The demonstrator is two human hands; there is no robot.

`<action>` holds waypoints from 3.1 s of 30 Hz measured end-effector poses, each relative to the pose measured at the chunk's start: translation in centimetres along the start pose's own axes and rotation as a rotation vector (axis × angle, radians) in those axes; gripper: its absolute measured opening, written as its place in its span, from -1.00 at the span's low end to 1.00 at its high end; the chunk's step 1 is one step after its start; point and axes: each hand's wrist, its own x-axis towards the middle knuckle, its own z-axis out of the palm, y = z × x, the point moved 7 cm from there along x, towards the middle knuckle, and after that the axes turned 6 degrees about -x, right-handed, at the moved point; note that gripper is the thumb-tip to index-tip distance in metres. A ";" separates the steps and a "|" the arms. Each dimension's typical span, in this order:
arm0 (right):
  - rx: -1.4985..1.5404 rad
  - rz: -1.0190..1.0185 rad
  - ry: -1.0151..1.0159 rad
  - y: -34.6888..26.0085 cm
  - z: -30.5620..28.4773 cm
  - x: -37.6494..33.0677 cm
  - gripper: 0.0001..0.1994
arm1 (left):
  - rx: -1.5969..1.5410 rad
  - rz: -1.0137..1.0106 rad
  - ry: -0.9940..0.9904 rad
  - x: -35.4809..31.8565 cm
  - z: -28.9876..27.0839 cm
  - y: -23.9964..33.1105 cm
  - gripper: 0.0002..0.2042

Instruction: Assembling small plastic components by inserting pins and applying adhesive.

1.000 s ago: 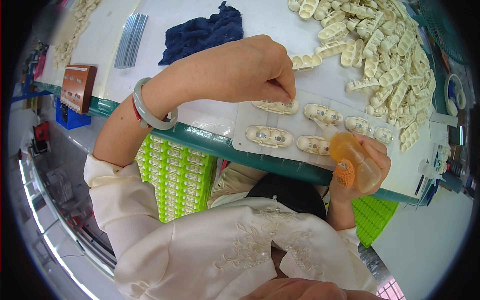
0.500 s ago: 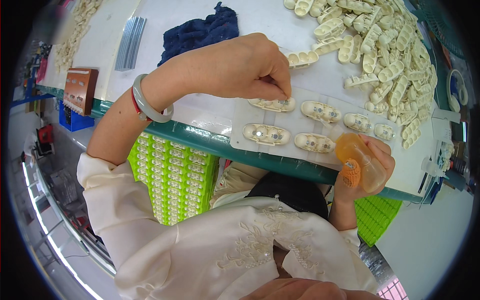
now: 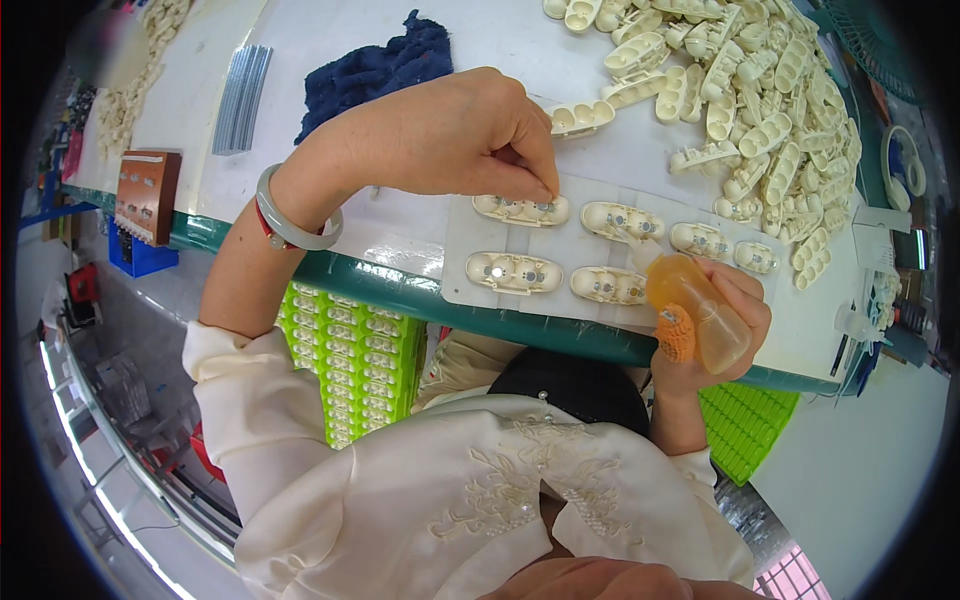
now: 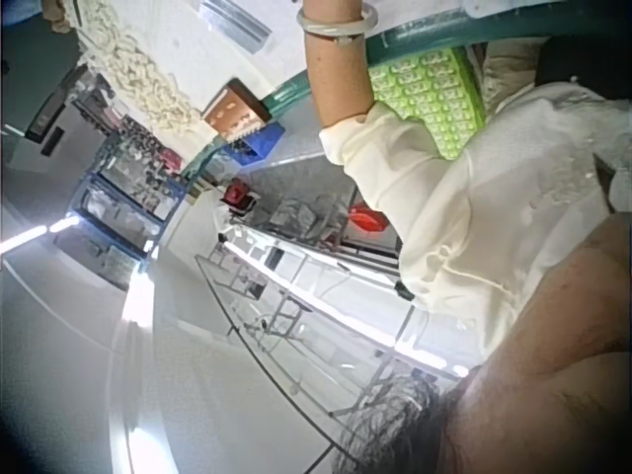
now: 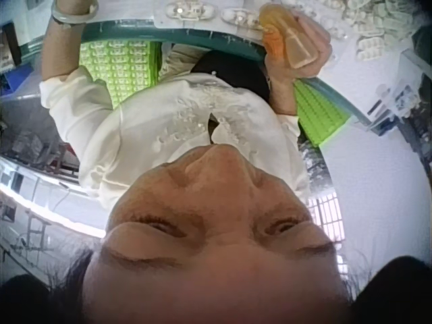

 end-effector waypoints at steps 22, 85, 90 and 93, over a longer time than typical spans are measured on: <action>-0.043 -0.103 -0.056 -0.8 -0.1 0.5 -0.65 | -0.118 -0.004 0.104 -0.6 0.0 -1.1 -0.94; -0.043 -0.044 0.163 2.3 -6.3 -0.4 -0.64 | -0.126 -0.034 0.124 -0.5 0.1 -0.7 -0.89; -0.137 -0.009 0.179 2.3 -6.4 -0.2 -0.69 | -0.167 -0.136 0.122 -0.5 0.1 -1.1 -0.88; -0.166 -0.008 0.177 2.2 -6.5 -0.1 -0.72 | -0.173 -0.151 0.123 -0.6 0.1 -1.1 -0.87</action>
